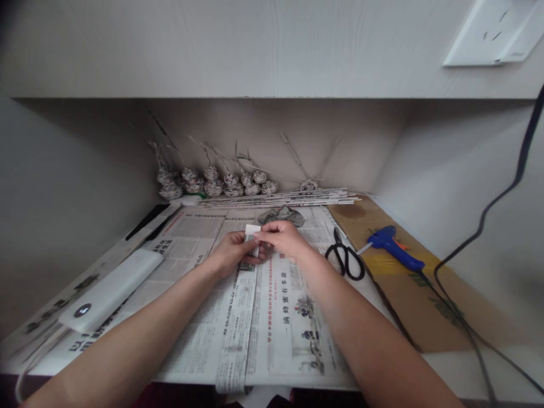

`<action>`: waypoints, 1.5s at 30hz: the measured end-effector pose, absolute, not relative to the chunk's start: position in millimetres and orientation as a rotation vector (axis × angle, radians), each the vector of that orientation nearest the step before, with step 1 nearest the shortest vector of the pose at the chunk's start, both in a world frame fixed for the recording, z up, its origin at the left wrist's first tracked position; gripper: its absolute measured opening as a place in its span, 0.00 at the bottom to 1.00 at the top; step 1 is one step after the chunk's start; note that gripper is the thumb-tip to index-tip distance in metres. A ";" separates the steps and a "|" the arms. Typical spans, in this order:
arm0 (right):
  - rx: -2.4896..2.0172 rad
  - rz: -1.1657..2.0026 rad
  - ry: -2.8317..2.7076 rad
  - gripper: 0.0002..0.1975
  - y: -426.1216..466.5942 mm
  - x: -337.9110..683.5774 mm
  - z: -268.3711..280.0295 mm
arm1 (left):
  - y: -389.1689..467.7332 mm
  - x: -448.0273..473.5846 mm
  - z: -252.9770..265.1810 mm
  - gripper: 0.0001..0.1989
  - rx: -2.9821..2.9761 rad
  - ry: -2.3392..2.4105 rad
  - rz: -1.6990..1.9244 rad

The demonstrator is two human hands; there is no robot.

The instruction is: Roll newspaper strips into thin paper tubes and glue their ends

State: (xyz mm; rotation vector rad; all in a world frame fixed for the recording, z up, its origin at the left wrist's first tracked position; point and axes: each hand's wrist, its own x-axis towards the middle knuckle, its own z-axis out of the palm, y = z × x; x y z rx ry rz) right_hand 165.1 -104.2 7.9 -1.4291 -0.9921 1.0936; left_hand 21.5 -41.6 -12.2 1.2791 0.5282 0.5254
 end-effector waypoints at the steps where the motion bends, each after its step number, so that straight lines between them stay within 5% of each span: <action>1: -1.427 1.103 -1.001 0.17 -104.5 165.5 8.1 | -41.6 21.7 -12.5 0.19 1.281 0.527 0.533; 45: -1.500 1.020 -0.864 0.16 -100.0 163.4 3.3 | -45.7 22.7 -10.1 0.18 1.385 0.643 0.522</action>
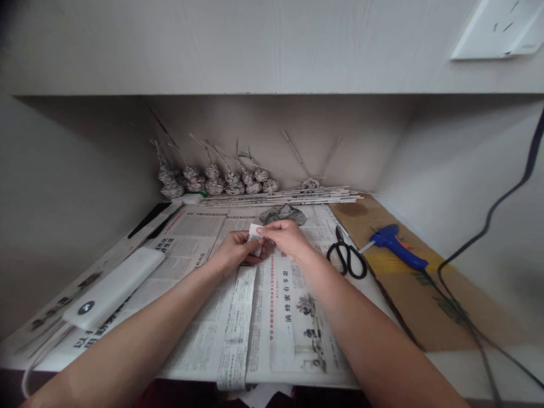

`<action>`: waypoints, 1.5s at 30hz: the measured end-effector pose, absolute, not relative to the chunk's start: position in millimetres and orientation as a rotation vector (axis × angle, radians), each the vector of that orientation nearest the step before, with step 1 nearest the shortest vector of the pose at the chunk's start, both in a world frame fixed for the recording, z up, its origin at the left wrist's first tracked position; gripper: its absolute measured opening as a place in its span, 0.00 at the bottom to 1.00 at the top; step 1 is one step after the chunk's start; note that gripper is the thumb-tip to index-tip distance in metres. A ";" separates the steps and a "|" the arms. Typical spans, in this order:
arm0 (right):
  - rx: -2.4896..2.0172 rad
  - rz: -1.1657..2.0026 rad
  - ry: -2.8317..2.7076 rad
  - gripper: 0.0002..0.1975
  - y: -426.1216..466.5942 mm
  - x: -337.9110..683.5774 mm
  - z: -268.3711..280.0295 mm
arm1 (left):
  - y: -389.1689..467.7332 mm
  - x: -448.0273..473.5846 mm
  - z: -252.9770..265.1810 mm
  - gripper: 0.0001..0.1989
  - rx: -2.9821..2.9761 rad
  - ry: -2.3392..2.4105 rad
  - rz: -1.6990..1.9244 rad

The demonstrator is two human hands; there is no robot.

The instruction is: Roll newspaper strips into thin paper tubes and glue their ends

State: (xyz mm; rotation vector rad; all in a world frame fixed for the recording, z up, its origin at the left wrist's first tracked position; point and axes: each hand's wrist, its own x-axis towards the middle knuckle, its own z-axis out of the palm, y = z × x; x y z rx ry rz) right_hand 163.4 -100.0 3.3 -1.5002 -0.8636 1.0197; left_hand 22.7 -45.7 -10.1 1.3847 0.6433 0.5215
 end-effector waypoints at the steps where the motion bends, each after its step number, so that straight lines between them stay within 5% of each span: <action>1: -1.493 1.016 -0.864 0.16 -100.0 162.4 3.5 | -46.1 22.8 -9.8 0.17 1.383 0.642 0.519; 45: -1.367 0.975 -0.735 0.18 -95.2 159.0 -1.7 | -48.2 25.2 -8.7 0.17 1.416 0.627 0.559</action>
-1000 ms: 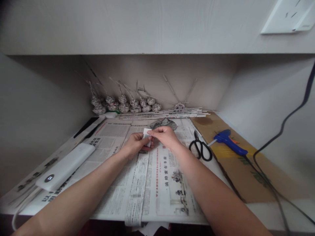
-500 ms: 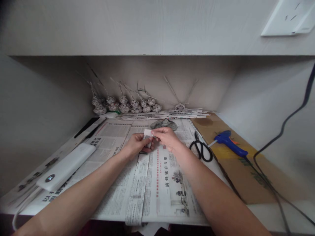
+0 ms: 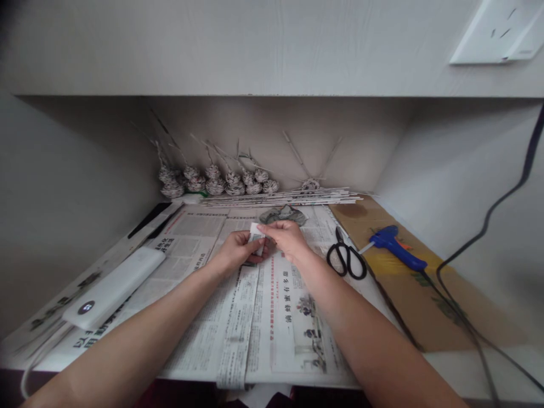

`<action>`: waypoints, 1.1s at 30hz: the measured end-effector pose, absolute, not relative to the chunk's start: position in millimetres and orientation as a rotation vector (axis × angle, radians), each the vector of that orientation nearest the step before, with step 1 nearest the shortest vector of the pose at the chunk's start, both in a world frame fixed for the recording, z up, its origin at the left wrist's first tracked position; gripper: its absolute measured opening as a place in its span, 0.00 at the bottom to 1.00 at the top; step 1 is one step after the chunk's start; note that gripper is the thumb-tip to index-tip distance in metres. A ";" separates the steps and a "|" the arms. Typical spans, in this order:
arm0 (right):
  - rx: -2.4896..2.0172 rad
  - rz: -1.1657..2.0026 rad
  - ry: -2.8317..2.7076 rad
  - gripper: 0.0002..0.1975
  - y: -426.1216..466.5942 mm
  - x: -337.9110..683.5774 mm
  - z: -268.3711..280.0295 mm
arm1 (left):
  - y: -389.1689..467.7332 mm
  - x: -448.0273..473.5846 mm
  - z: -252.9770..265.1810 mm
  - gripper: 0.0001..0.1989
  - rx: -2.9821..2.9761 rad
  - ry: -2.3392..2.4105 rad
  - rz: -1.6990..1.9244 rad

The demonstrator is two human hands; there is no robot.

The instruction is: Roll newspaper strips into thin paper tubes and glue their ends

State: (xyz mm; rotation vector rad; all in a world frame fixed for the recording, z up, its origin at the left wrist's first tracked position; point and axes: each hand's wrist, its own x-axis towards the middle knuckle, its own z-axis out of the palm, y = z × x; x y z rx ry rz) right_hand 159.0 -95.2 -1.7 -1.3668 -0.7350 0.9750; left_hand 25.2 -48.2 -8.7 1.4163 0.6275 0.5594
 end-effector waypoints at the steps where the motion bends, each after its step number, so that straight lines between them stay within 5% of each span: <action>1: -1.356 0.989 -0.728 0.18 -95.9 157.9 -0.1 | -48.2 25.2 -8.6 0.17 1.413 0.626 0.558; 12: -1.344 0.947 -0.806 0.21 -99.4 151.8 5.6 | -46.9 24.6 -7.4 0.12 1.395 0.585 0.546; 22: -1.437 0.722 -1.007 0.21 -98.4 144.6 -0.4 | -48.3 24.7 -12.2 0.20 1.433 0.594 0.692; 30: -1.943 -0.181 -1.392 0.17 -99.6 189.3 -7.2 | -44.9 23.9 -8.4 0.20 1.239 0.613 0.619; 33: -2.152 -0.216 -1.540 0.18 -96.1 205.9 -17.8 | -45.8 24.3 -7.3 0.20 1.219 0.625 0.600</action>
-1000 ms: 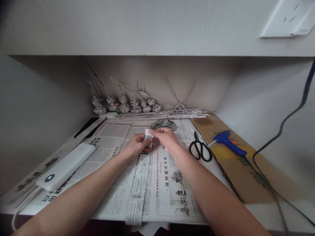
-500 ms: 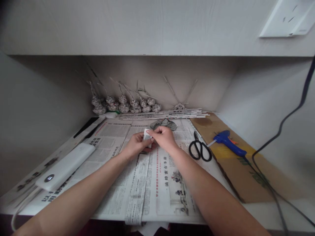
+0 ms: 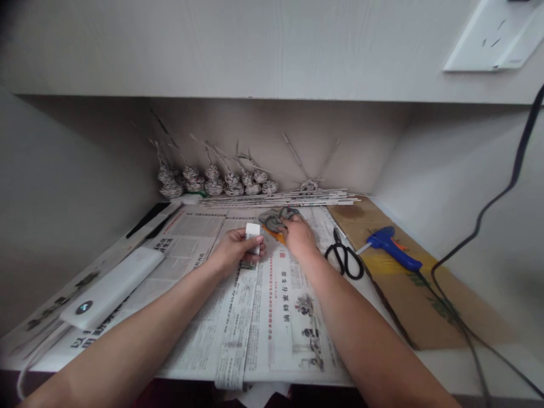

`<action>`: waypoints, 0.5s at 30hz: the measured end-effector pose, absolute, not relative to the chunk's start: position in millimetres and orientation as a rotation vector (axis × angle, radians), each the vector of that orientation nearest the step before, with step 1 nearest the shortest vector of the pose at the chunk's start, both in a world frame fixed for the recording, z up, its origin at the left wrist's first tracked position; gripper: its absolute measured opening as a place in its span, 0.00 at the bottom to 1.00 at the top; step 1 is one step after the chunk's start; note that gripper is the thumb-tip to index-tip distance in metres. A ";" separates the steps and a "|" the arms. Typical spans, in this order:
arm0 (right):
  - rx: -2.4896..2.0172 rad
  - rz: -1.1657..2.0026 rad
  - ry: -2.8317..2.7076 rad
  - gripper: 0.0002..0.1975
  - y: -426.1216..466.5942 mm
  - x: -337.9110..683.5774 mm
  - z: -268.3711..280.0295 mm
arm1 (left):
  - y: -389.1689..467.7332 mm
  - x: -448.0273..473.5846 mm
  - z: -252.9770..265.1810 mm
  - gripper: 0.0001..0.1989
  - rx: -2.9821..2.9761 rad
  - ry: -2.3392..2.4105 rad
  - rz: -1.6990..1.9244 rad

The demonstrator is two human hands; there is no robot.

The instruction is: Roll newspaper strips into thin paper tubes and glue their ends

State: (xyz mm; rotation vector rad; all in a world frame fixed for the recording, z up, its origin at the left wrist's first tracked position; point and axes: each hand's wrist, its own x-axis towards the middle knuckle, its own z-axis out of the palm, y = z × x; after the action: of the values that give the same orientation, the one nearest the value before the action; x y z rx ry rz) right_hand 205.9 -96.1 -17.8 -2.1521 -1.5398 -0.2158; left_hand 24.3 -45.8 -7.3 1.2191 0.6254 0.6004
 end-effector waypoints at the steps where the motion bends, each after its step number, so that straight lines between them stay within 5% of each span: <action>1: -2.181 -0.199 -1.566 0.16 -94.4 208.8 -20.4 | -46.3 24.5 -7.2 0.20 1.218 0.623 0.595; 15: -2.359 -0.341 -1.568 0.17 -89.2 201.8 -21.6 | -46.5 25.1 -12.8 0.20 1.290 0.572 0.553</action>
State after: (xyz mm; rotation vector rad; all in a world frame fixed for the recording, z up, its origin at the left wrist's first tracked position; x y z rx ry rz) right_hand 201.8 -89.2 -21.6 -2.3588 -1.5678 -0.3407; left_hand 25.1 -46.5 -12.8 1.2897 0.5724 0.5530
